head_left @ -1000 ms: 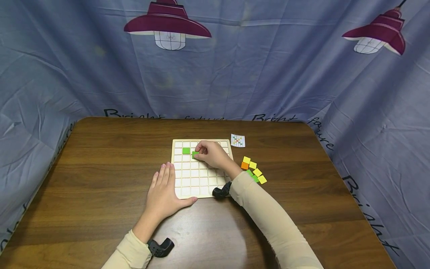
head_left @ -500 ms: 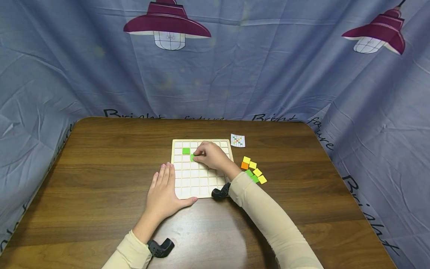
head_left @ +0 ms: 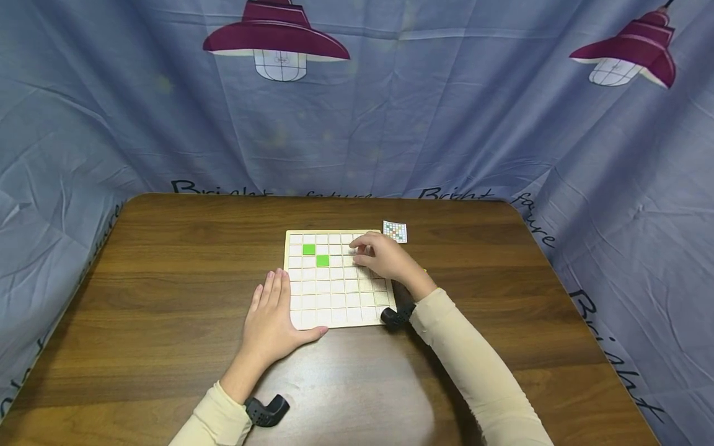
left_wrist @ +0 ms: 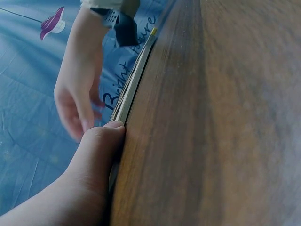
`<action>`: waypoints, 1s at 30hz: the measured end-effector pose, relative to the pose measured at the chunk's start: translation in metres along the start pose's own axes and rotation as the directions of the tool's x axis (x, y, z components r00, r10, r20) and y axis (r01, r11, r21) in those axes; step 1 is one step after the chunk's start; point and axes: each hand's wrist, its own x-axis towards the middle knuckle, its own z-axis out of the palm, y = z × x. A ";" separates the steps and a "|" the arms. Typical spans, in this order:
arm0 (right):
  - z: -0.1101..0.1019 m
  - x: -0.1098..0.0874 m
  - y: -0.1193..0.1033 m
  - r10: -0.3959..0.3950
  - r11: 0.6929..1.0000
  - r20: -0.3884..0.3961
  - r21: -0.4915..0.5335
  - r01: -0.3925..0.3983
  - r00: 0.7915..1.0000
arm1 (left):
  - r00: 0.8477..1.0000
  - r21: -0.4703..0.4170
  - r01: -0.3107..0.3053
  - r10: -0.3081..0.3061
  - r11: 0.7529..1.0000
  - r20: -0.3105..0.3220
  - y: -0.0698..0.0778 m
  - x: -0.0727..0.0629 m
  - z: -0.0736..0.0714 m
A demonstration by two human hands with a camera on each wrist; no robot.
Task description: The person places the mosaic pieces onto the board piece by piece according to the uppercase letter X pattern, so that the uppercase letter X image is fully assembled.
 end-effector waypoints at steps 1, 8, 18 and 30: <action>-0.005 -0.005 0.004 0.015 1.000 0.002 -0.001 -0.015 1.000 | 1.000 -0.002 0.002 -0.002 1.000 0.003 0.000 0.000 0.000; -0.028 -0.037 0.038 0.106 0.994 -0.006 -0.039 -0.106 0.994 | 1.000 -0.001 -0.007 0.007 1.000 -0.015 -0.002 -0.002 0.001; -0.032 -0.069 0.067 0.158 0.987 -0.013 -0.024 -0.159 0.987 | 1.000 0.002 -0.009 0.009 1.000 -0.003 -0.003 -0.001 0.001; -0.028 -0.070 0.070 0.179 0.984 -0.038 -0.004 -0.179 0.983 | 1.000 -0.005 -0.012 0.012 1.000 -0.009 -0.001 0.001 0.000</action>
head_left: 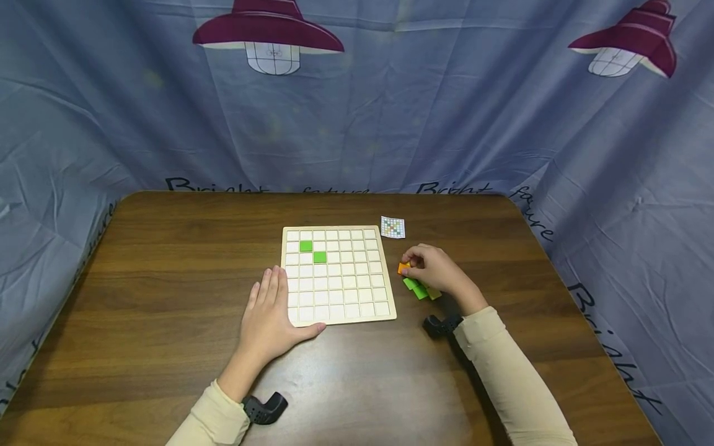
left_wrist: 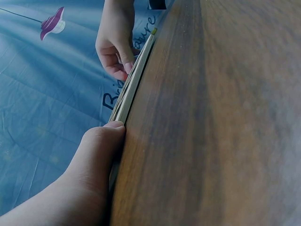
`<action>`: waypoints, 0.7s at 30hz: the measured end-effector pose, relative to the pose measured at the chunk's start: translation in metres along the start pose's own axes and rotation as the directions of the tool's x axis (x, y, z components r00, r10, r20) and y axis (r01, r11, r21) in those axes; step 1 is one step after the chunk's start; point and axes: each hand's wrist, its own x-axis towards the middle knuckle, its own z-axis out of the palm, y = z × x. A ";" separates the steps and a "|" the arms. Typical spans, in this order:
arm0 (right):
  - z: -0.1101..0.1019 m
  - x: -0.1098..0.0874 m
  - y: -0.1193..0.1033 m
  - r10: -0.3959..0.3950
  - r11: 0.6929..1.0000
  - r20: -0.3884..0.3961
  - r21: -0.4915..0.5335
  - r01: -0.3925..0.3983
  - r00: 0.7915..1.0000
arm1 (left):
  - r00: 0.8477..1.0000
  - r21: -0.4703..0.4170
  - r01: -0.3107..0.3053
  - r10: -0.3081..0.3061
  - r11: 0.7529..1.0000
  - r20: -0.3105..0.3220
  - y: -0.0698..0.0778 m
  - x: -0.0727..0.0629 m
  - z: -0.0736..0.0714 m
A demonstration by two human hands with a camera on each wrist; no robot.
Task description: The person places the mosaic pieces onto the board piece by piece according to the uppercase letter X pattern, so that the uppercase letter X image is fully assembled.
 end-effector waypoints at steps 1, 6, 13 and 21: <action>0.000 0.001 0.000 0.003 1.000 0.000 0.004 -0.003 1.000 | 1.000 0.001 0.000 0.000 1.000 0.000 0.000 0.000 0.000; 0.001 0.003 0.001 -0.007 0.999 0.003 0.036 0.007 1.000 | 1.000 0.004 0.001 -0.001 1.000 -0.003 0.000 0.001 0.000; 0.001 0.006 -0.001 -0.035 0.999 -0.008 0.036 0.035 0.999 | 1.000 0.007 -0.003 0.003 1.000 -0.007 0.000 0.001 0.001; 0.004 0.011 -0.001 0.010 0.995 -0.084 0.100 -0.002 0.996 | 1.000 0.014 0.003 -0.003 1.000 0.010 0.000 0.001 0.000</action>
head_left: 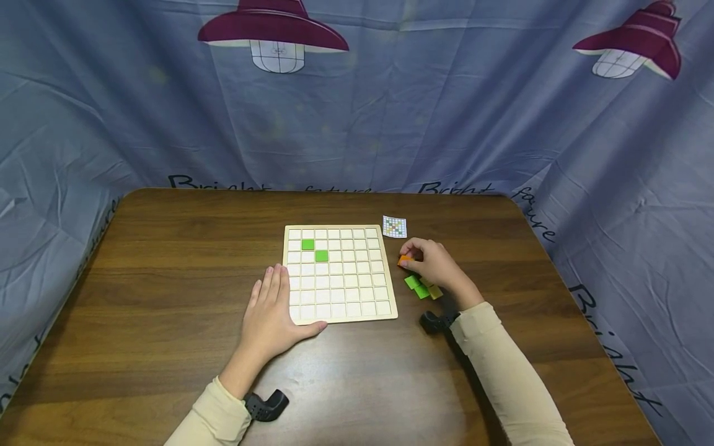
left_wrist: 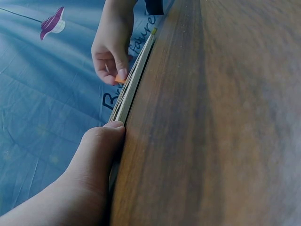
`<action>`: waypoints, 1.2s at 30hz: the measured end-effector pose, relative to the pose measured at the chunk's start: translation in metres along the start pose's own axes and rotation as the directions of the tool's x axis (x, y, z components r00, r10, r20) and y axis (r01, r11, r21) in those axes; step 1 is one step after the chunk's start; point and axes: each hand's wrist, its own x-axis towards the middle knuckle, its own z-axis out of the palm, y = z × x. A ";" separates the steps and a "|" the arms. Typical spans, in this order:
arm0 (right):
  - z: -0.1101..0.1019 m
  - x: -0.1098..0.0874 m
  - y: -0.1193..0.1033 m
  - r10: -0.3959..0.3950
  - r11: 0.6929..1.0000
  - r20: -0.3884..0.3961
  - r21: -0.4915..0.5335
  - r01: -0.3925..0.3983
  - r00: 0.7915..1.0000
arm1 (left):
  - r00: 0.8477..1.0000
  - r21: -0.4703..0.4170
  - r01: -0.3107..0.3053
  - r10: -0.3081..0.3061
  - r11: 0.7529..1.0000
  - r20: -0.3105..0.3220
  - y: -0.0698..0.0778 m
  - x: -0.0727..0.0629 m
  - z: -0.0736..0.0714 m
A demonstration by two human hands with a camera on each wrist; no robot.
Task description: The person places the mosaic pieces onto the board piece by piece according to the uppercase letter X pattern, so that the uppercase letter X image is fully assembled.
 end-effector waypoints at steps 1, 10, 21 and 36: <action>0.001 0.001 -0.001 -0.002 1.000 -0.012 0.014 0.002 1.000 | 1.000 0.000 -0.001 0.001 1.000 -0.001 0.000 0.000 0.000; 0.021 0.014 -0.036 -0.041 0.992 -0.016 0.122 0.042 0.999 | 1.000 -0.010 0.003 -0.003 1.000 0.002 0.000 -0.001 -0.001; 0.062 0.031 -0.082 -0.151 0.984 0.087 0.113 0.141 0.985 | 1.000 -0.008 0.001 -0.001 1.000 0.003 0.000 0.000 0.000; 0.076 0.037 -0.094 -0.217 0.976 0.115 0.053 0.213 0.969 | 1.000 -0.007 0.000 0.000 1.000 0.000 0.001 -0.001 0.000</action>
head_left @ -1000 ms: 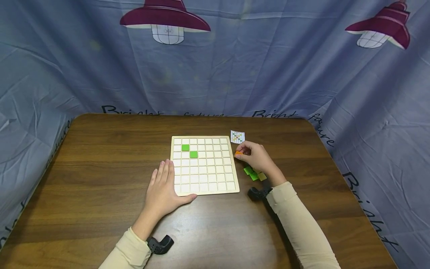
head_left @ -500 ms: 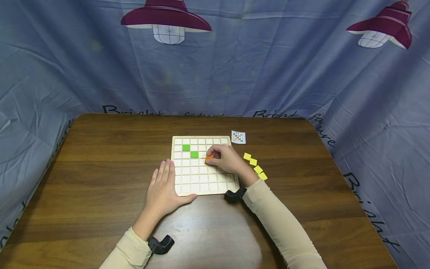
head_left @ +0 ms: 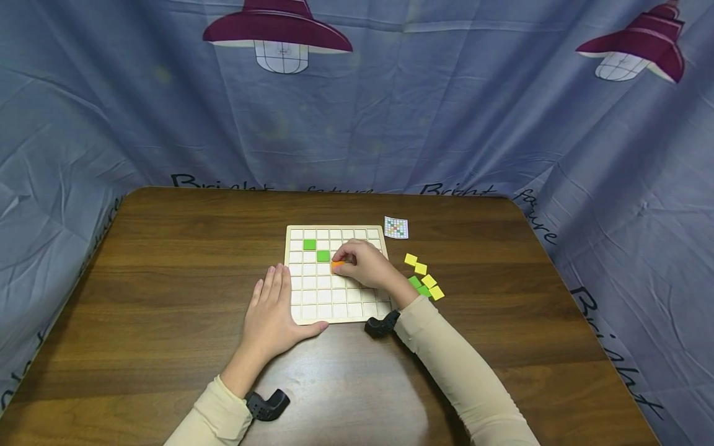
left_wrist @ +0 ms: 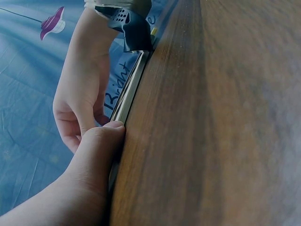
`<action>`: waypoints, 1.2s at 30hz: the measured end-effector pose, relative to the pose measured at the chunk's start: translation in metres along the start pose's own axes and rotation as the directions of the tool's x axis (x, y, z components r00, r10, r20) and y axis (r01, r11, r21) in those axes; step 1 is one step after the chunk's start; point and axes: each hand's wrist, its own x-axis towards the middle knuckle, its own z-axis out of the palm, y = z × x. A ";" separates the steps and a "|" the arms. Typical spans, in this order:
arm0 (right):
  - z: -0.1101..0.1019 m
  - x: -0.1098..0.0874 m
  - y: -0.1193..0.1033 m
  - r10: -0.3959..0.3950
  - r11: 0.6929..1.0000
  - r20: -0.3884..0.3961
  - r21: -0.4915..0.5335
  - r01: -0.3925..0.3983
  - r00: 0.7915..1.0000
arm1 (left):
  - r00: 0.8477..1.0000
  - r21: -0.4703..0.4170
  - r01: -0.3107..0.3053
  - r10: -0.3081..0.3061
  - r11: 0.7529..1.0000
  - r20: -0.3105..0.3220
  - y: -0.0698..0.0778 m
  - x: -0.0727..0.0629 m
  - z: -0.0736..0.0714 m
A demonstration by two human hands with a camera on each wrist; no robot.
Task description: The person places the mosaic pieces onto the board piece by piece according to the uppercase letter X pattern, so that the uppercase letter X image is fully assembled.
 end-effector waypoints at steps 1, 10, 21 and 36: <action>0.000 -0.001 0.000 0.001 1.000 0.002 -0.009 0.000 1.000 | 1.000 0.000 -0.001 0.001 1.000 -0.001 0.000 0.000 0.000; -0.014 -0.019 0.002 -0.021 0.989 0.001 -0.147 0.021 1.000 | 1.000 0.012 -0.003 0.003 1.000 0.005 0.001 -0.001 -0.001; -0.071 -0.082 0.049 0.174 0.952 -0.036 -0.247 -0.178 0.984 | 1.000 0.004 0.007 -0.007 1.000 0.004 -0.001 -0.001 -0.001; -0.076 -0.102 0.073 0.149 0.975 -0.029 -0.163 -0.152 0.988 | 1.000 -0.006 0.000 0.000 1.000 0.013 -0.002 0.000 0.000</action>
